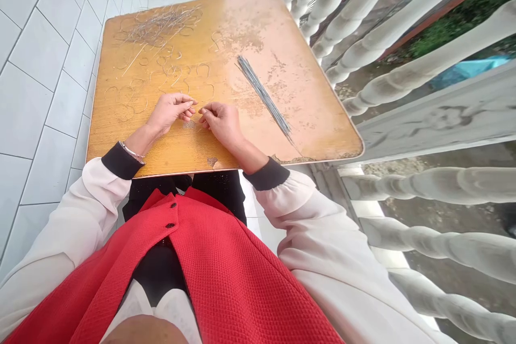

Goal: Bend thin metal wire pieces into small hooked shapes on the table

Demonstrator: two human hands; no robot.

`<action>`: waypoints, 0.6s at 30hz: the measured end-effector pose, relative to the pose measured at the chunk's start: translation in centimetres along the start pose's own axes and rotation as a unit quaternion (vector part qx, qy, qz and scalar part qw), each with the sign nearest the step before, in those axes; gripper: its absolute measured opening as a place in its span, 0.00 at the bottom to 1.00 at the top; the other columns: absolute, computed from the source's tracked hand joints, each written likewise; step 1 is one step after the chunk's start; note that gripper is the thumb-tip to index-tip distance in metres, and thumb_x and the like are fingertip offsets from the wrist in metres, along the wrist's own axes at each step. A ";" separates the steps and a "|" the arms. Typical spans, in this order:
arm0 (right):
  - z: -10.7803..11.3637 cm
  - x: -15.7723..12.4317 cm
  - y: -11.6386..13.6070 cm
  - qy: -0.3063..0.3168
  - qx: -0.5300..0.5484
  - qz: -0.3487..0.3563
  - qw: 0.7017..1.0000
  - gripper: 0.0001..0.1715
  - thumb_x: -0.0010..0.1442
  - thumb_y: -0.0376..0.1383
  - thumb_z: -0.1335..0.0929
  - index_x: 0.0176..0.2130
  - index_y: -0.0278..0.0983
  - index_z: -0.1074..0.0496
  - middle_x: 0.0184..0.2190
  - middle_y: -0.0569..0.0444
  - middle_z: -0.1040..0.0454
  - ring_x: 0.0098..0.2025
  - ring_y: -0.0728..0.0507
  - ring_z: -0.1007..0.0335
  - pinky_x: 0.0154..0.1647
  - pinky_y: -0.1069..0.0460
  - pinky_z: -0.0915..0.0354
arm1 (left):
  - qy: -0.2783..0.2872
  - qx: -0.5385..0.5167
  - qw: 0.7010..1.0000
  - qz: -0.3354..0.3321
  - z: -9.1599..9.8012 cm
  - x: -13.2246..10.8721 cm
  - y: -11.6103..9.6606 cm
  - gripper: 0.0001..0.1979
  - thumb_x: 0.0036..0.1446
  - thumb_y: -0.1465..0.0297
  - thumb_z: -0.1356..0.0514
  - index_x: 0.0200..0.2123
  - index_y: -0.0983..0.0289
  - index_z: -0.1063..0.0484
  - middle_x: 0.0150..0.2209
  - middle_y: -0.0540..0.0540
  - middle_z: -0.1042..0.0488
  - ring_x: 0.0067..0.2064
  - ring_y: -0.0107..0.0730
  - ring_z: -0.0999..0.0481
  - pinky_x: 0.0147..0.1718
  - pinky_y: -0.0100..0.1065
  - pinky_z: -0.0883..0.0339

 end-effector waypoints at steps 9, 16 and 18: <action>-0.6 -0.1 0.0 0.012 0.050 -0.039 0.998 0.10 0.60 0.25 0.28 0.28 0.34 0.24 0.20 0.58 0.27 0.19 0.54 0.37 0.22 0.57 0.39 | 0.016 -0.014 1.000 -0.023 -0.4 0.2 0.2 0.06 0.62 0.82 0.38 0.33 0.68 0.26 0.25 0.47 0.23 0.25 0.16 0.26 0.35 0.24 0.28; -0.5 0.0 0.0 -0.002 0.014 0.006 1.000 0.08 0.57 0.24 0.28 0.29 0.35 0.23 0.19 0.60 0.28 0.20 0.53 0.36 0.23 0.57 0.39 | 0.031 -0.021 0.999 -0.007 -0.8 -0.2 0.5 0.08 0.58 0.79 0.32 0.29 0.68 0.27 0.24 0.47 0.24 0.24 0.17 0.27 0.35 0.26 0.28; -0.5 0.0 -0.2 0.007 0.052 0.005 0.999 0.04 0.57 0.30 0.25 0.30 0.36 0.23 0.24 0.57 0.23 0.23 0.52 0.32 0.25 0.56 0.35 | 0.016 -0.030 0.999 -0.022 -0.4 -0.3 0.2 0.08 0.55 0.82 0.32 0.29 0.68 0.27 0.24 0.47 0.24 0.25 0.17 0.26 0.36 0.27 0.28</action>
Point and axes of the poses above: each hand's wrist, its own x-axis towards the middle knuckle, its own z-axis out of the back of the hand, y = z × x, the point moved 9 cm from there along x, towards the middle knuckle
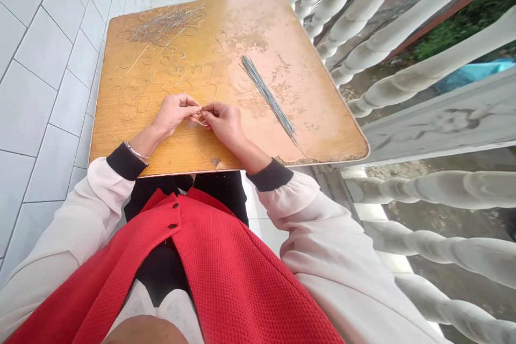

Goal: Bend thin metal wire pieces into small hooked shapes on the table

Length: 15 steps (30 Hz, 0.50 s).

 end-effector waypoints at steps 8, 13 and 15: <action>0.4 0.2 0.1 0.023 0.119 -0.030 0.992 0.12 0.60 0.43 0.24 0.37 0.37 0.22 0.26 0.56 0.23 0.23 0.52 0.33 0.27 0.56 0.34 | -0.028 -0.039 0.998 -0.050 0.9 -0.5 -0.8 0.08 0.53 0.82 0.32 0.28 0.67 0.27 0.24 0.45 0.24 0.26 0.17 0.26 0.32 0.24 0.32; 1.4 0.7 0.7 -0.043 0.080 0.013 0.996 0.08 0.61 0.37 0.26 0.31 0.37 0.22 0.25 0.58 0.26 0.22 0.54 0.38 0.25 0.57 0.38 | 0.004 -0.039 0.999 -0.022 0.0 -0.3 0.2 0.08 0.53 0.80 0.31 0.33 0.65 0.27 0.26 0.46 0.21 0.29 0.20 0.21 0.34 0.25 0.29; 1.5 0.7 0.8 -0.051 0.068 0.024 0.996 0.09 0.61 0.36 0.26 0.29 0.36 0.23 0.25 0.57 0.26 0.22 0.54 0.38 0.25 0.57 0.38 | 0.013 -0.034 0.999 -0.013 -0.1 -0.2 0.5 0.07 0.54 0.79 0.32 0.33 0.65 0.26 0.27 0.47 0.20 0.30 0.22 0.20 0.36 0.26 0.28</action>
Point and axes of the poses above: each hand's wrist, its own x-axis towards the middle knuckle, its own z-axis out of the back of the hand, y = z × x, the point moved 9 cm from there along x, towards the middle knuckle
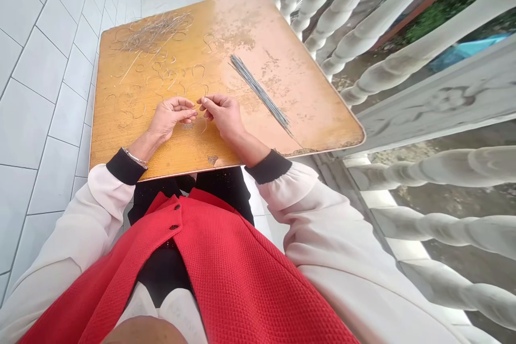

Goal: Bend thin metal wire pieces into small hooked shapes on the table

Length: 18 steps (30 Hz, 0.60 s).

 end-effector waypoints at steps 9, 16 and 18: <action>-0.1 -0.1 0.5 0.022 -0.028 0.049 0.998 0.03 0.57 0.36 0.24 0.33 0.38 0.19 0.29 0.56 0.22 0.28 0.51 0.31 0.32 0.55 0.32 | 0.007 0.012 1.000 0.015 0.3 0.0 0.3 0.07 0.55 0.79 0.34 0.38 0.66 0.23 0.29 0.50 0.18 0.32 0.22 0.19 0.37 0.27 0.27; -0.1 0.2 -0.2 0.002 -0.054 0.013 0.998 0.08 0.54 0.40 0.22 0.30 0.38 0.19 0.28 0.54 0.22 0.29 0.49 0.31 0.28 0.53 0.34 | 0.050 0.063 0.997 0.020 -0.8 0.1 0.3 0.03 0.56 0.77 0.32 0.32 0.67 0.23 0.25 0.48 0.23 0.26 0.18 0.25 0.31 0.23 0.31; -0.2 0.3 -0.2 0.004 -0.053 0.010 0.999 0.09 0.53 0.40 0.22 0.30 0.37 0.19 0.29 0.54 0.22 0.30 0.48 0.31 0.29 0.53 0.34 | 0.046 0.083 0.995 0.014 -0.9 0.2 0.2 0.05 0.57 0.78 0.33 0.30 0.67 0.24 0.23 0.47 0.25 0.25 0.18 0.26 0.30 0.23 0.32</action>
Point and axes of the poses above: each hand's wrist, its own x-axis towards the middle knuckle, its own z-axis out of the back of the hand, y = z × x, the point moved 9 cm from there along x, towards the middle knuckle
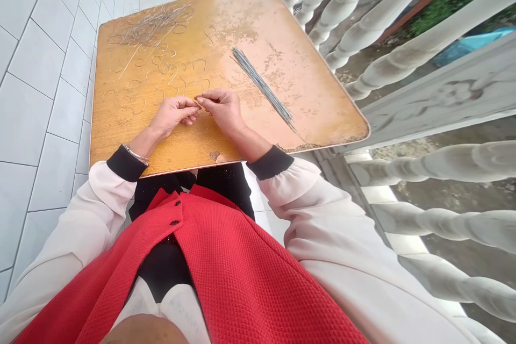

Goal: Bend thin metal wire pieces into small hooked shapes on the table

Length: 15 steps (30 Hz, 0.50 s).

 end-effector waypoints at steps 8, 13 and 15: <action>-0.5 -0.3 0.8 0.035 -0.042 0.032 0.998 0.16 0.59 0.43 0.24 0.25 0.37 0.23 0.22 0.56 0.28 0.25 0.50 0.36 0.29 0.53 0.37 | -0.029 -0.008 0.999 -0.022 1.1 0.0 -1.3 0.08 0.57 0.77 0.31 0.27 0.67 0.24 0.23 0.46 0.27 0.24 0.16 0.31 0.29 0.24 0.33; -0.6 -0.5 0.6 0.034 -0.043 0.004 0.998 0.19 0.55 0.44 0.21 0.23 0.36 0.25 0.19 0.56 0.29 0.22 0.51 0.40 0.24 0.54 0.41 | -0.051 -0.045 0.998 -0.018 1.5 0.3 -0.9 0.08 0.57 0.77 0.32 0.26 0.67 0.25 0.22 0.46 0.27 0.24 0.16 0.31 0.29 0.23 0.34; -0.7 -0.7 0.4 0.032 -0.010 -0.018 0.999 0.19 0.54 0.43 0.20 0.23 0.36 0.26 0.20 0.55 0.28 0.21 0.52 0.39 0.24 0.54 0.39 | -0.066 -0.061 0.996 -0.019 1.7 0.4 -0.8 0.08 0.58 0.76 0.32 0.27 0.66 0.25 0.22 0.46 0.27 0.24 0.16 0.31 0.29 0.23 0.34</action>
Point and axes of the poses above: each hand's wrist, its own x-axis towards the middle knuckle, its own z-axis out of the back of the hand, y = z × x, the point moved 9 cm from there along x, towards the middle knuckle
